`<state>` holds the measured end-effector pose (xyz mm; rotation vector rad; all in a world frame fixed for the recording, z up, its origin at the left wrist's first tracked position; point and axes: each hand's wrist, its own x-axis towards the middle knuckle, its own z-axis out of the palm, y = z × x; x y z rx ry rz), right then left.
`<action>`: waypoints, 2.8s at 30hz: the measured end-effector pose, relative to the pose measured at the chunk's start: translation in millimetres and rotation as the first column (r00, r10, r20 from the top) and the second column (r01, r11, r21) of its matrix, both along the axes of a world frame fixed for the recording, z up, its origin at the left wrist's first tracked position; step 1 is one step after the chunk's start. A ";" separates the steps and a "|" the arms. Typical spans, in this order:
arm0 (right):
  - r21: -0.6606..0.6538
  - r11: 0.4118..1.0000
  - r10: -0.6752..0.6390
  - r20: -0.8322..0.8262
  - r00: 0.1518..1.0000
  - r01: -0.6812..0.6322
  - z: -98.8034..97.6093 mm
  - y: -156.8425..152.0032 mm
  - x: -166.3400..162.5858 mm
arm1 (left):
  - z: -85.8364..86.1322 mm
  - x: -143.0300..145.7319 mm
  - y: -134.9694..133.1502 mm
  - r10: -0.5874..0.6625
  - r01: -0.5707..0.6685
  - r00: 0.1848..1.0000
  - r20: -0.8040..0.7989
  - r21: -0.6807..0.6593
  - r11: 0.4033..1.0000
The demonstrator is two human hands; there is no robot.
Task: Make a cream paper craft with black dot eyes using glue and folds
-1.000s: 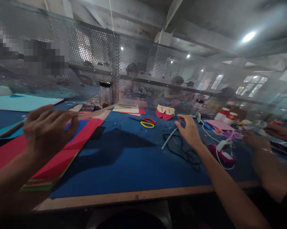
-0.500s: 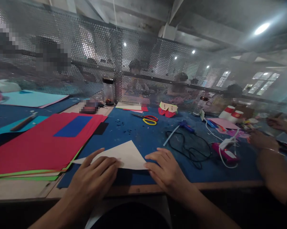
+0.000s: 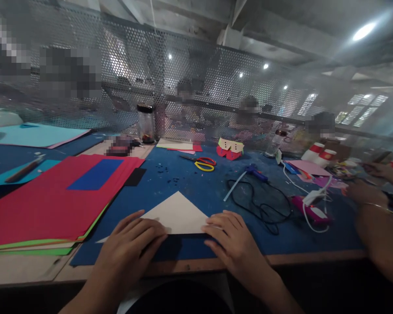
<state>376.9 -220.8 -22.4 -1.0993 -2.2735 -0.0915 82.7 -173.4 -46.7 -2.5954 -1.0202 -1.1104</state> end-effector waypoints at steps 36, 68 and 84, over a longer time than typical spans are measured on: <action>-0.344 0.938 -0.046 -0.238 0.970 -0.040 3.7 2.4 4.6 | -5.1 -1.1 -1.9 0.054 -0.021 0.991 0.121 -0.258 0.966; -0.322 0.947 -0.041 -0.054 0.998 0.022 6.4 9.4 6.6 | 7.3 -6.7 4.1 0.035 -0.020 0.998 0.044 -0.297 0.955; -0.353 0.930 0.039 -0.178 0.983 -0.101 3.6 13.8 11.9 | 4.9 -12.1 6.5 -0.070 0.071 0.997 0.010 -0.105 0.992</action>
